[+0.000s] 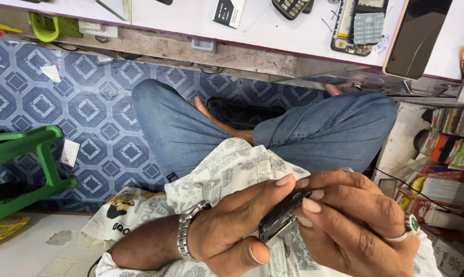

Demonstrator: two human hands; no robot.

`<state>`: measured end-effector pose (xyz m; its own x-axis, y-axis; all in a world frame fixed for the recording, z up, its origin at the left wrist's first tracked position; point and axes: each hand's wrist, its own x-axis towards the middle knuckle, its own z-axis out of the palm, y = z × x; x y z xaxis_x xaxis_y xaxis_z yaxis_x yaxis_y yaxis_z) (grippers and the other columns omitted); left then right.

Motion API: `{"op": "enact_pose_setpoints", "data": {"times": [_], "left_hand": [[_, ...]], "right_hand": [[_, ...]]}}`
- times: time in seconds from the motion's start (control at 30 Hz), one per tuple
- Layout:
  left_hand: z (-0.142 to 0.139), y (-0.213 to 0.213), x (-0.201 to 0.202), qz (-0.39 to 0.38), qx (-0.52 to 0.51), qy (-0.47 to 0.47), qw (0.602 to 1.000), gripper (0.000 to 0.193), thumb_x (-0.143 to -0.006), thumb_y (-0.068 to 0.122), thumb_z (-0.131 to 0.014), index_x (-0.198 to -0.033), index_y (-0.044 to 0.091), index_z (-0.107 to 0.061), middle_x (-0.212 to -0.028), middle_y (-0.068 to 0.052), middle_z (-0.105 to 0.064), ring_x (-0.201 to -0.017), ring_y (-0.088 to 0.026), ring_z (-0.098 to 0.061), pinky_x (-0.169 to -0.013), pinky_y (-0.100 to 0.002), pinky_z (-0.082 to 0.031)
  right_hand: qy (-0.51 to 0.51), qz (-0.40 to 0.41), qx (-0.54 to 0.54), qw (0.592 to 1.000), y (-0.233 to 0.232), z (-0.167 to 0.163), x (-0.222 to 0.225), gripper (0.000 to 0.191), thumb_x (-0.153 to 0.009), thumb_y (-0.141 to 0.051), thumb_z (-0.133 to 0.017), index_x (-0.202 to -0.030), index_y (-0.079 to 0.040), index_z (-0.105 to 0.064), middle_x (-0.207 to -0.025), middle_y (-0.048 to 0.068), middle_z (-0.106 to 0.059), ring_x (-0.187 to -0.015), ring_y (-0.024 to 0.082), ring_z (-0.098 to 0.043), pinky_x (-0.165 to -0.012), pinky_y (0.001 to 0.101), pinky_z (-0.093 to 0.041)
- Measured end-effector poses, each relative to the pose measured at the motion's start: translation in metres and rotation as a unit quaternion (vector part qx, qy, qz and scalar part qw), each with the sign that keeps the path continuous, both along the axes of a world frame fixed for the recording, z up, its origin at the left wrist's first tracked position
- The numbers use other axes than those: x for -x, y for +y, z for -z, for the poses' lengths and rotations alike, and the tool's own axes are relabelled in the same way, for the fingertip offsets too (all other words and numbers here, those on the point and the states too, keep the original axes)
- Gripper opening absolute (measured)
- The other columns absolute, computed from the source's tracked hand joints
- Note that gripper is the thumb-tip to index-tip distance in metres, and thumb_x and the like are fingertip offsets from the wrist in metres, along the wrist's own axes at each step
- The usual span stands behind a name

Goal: The person sits on the floor and disassembles a feature phone, prying off the back cover, removing the battery, and separating the keypad and front frame. They then spray liquid on the phone and scrub its parts with a brush.

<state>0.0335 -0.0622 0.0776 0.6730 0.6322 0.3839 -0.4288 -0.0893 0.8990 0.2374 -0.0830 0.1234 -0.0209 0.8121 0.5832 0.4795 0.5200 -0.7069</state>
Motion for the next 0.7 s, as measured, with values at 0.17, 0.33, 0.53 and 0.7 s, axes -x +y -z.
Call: {"op": "enact_pose_setpoints", "data": {"times": [0.17, 0.33, 0.53, 0.7], "left_hand": [[0.0007, -0.0001, -0.0018, 0.006, 0.015, -0.004, 1.0, 0.07, -0.122, 0.042, -0.042, -0.165, -0.006, -0.014, -0.146, -0.029, -0.049, -0.121, -0.026, -0.061, -0.105, -0.034, -0.051], [-0.0019, 0.0015, -0.0005, -0.001, 0.003, 0.008, 1.0, 0.067, -0.124, 0.042, -0.041, -0.164, -0.005, -0.015, -0.145, -0.028, -0.051, -0.122, -0.025, -0.061, -0.105, -0.034, -0.051], [-0.0047, 0.0017, -0.0026, -0.008, 0.022, 0.005, 1.0, 0.067, -0.123, 0.042, -0.039, -0.164, -0.006, -0.018, -0.148, -0.029, -0.051, -0.128, -0.029, -0.062, -0.109, -0.035, -0.05], [-0.0024, 0.0005, -0.0014, 0.001, 0.035, 0.016, 0.999, 0.069, -0.121, 0.043, -0.041, -0.16, -0.01, -0.02, -0.153, -0.032, -0.047, -0.132, -0.033, -0.059, -0.115, -0.038, -0.049]], "right_hand": [[-0.013, -0.004, 0.028, 1.0, -0.0065, 0.0013, -0.0045, 0.031, -0.073, 0.008, -0.086, -0.098, 0.003, -0.068, -0.103, 0.012, -0.061, -0.086, 0.027, -0.075, -0.079, 0.0415, -0.062], [-0.039, 0.04, -0.003, 0.998, -0.0054, 0.0049, 0.0026, 0.025, -0.075, 0.01, -0.083, -0.095, 0.005, -0.069, -0.101, 0.014, -0.062, -0.083, 0.025, -0.074, -0.077, 0.0405, -0.062], [-0.024, 0.037, -0.001, 0.999, -0.0037, 0.0053, 0.0038, 0.024, -0.074, 0.008, -0.084, -0.094, 0.005, -0.07, -0.099, 0.014, -0.06, -0.083, 0.025, -0.075, -0.078, 0.0408, -0.062], [-0.022, 0.045, 0.042, 0.998, -0.0087, 0.0019, 0.0046, 0.026, -0.073, 0.01, -0.086, -0.093, 0.005, -0.07, -0.098, 0.013, -0.06, -0.081, 0.024, -0.074, -0.08, 0.0427, -0.062]]}}
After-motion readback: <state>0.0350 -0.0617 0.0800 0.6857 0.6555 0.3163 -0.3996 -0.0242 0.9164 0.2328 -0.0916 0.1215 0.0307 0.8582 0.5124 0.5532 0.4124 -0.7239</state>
